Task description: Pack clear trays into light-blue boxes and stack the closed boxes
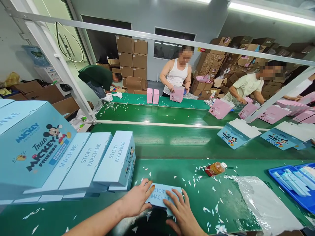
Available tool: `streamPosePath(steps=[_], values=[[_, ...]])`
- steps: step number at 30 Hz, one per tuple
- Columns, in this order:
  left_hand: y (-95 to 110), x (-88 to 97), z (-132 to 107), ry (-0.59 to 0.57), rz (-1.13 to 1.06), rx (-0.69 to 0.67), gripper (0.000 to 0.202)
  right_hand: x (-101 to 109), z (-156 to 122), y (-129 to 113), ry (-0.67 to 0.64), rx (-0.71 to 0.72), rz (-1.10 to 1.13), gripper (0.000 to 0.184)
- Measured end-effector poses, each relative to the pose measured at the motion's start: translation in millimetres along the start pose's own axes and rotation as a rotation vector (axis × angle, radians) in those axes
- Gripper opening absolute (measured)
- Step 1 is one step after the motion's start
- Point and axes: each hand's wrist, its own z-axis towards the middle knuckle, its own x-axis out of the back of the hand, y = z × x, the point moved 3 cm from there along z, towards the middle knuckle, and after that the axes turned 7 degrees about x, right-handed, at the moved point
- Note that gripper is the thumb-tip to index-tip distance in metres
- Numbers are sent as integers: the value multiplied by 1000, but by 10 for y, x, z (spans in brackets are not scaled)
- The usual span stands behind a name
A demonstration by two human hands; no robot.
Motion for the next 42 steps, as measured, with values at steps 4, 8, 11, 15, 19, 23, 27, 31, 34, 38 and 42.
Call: streamPosePath(steps=[4,8,11,15,19,23,27,31,34,38,42], values=[[-38,-54,21,24,53,-21,69,88,-4,-2,-37,33,64,74],[-48,-103,31,33,63,-12,72,211,12,170,-25,17,37,54],[-81,-144,21,41,48,-37,71,279,64,253,-63,94,-4,44],[-150,-235,-12,30,55,-94,70,291,69,313,-91,143,-64,44],[-195,-309,-21,32,49,-96,74,178,-11,346,-90,187,-124,54],[-195,-315,-29,42,4,-100,73,57,-48,358,-70,196,-174,61],[-177,-296,-59,54,-9,-108,74,19,-52,333,-32,190,-212,66],[-179,-302,-57,41,-7,-108,76,54,-53,319,-37,194,-226,67],[-181,-298,-25,15,-5,-121,76,108,-49,338,-45,212,-215,70],[-162,-249,-3,-24,12,-127,78,129,-48,359,-62,229,-208,72],[-124,-239,-11,-50,70,-124,91,3,-52,306,-46,209,-252,76]])
